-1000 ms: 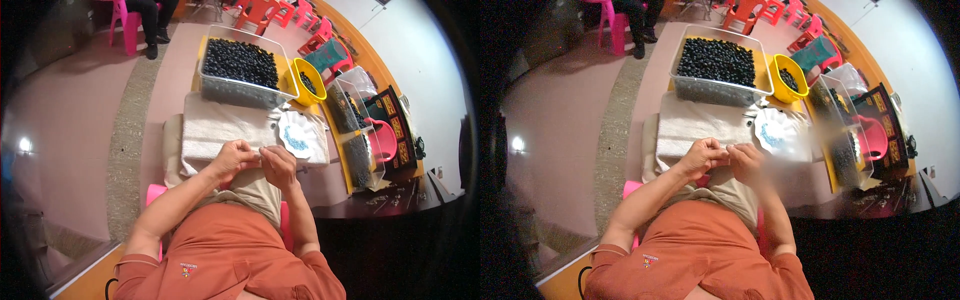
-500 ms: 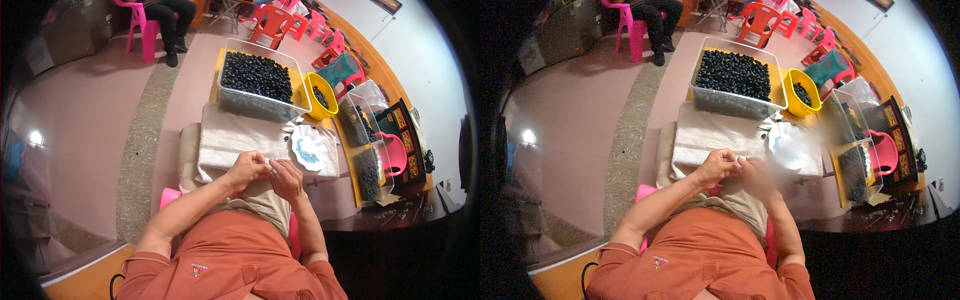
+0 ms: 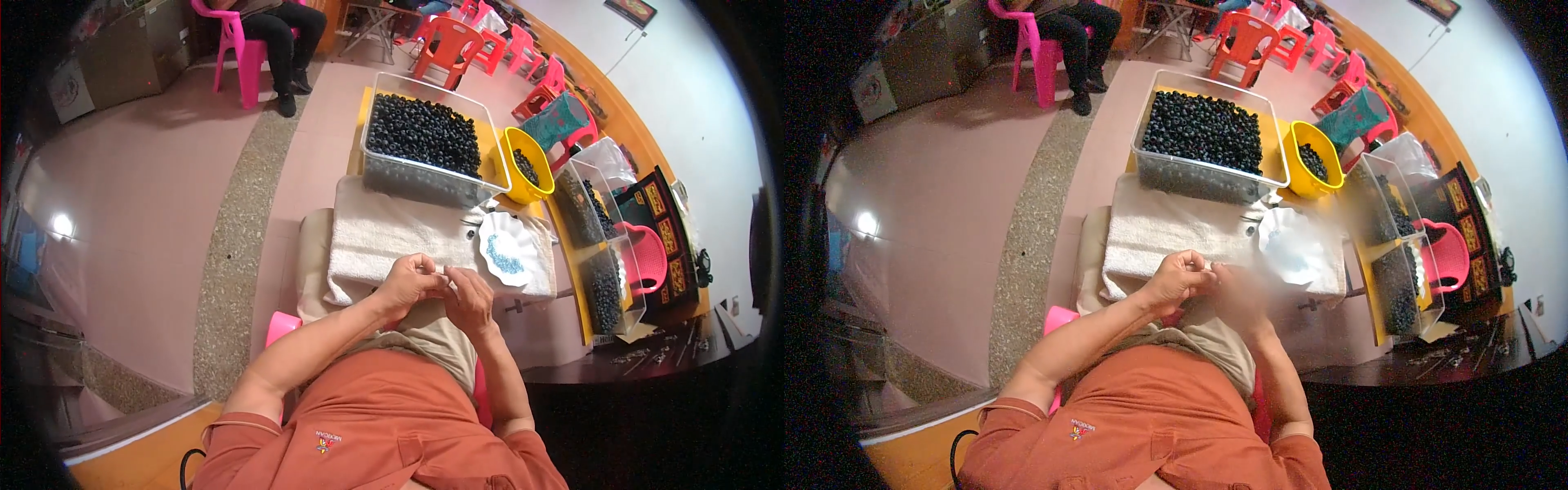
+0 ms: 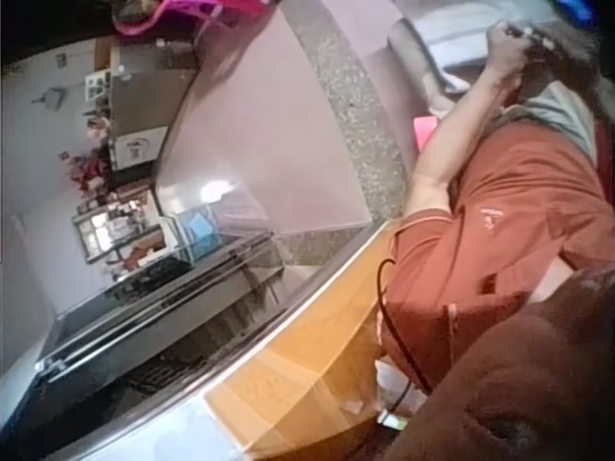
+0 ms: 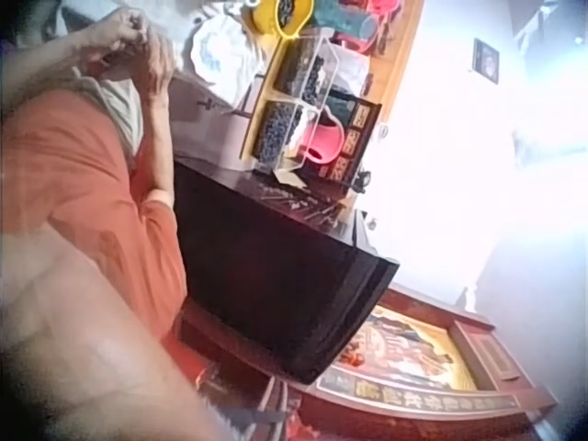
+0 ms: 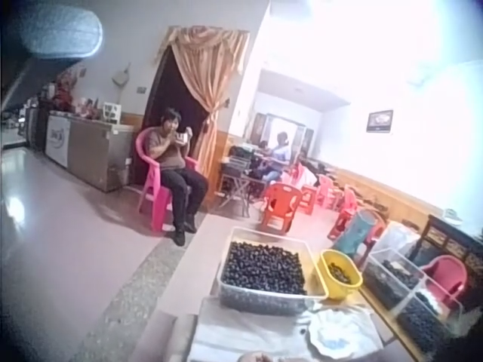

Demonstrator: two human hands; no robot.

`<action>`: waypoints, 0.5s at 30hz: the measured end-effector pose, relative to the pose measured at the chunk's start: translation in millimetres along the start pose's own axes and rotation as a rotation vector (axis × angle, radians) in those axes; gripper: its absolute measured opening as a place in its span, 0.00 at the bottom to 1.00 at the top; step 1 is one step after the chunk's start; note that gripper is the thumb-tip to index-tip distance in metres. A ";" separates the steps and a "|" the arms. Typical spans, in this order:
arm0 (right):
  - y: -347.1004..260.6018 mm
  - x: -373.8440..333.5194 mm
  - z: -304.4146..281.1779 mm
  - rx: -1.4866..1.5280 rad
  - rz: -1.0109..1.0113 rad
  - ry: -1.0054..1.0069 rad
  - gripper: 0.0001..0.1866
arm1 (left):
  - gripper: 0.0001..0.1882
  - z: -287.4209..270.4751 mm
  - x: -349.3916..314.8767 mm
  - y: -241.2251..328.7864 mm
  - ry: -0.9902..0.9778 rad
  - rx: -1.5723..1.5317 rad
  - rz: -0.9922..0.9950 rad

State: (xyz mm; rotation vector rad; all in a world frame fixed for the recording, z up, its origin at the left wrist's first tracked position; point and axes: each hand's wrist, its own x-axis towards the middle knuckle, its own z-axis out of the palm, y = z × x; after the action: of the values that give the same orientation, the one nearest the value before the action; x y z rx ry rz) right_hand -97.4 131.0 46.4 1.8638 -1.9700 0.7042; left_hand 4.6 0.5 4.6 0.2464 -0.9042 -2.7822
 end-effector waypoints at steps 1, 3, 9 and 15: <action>-0.5 0.1 0.2 0.010 0.037 0.005 0.16 | 0.09 0.4 -0.3 0.9 0.000 -0.008 -0.001; -0.9 0.7 -1.4 0.034 0.045 -0.007 0.16 | 0.09 -0.1 0.0 0.1 0.012 -0.004 -0.007; 5.6 -4.8 6.9 0.125 0.101 0.042 0.16 | 0.08 0.4 1.5 4.4 0.020 0.036 -0.035; 8.0 -8.3 10.5 0.274 0.218 0.123 0.21 | 0.07 -1.1 3.6 3.0 0.018 0.086 -0.013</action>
State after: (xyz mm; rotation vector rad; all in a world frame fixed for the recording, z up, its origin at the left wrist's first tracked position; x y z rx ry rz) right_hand -103.8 132.0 32.2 1.7140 -2.1030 1.1766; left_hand 1.8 -3.4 5.1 0.2908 -1.0225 -2.7513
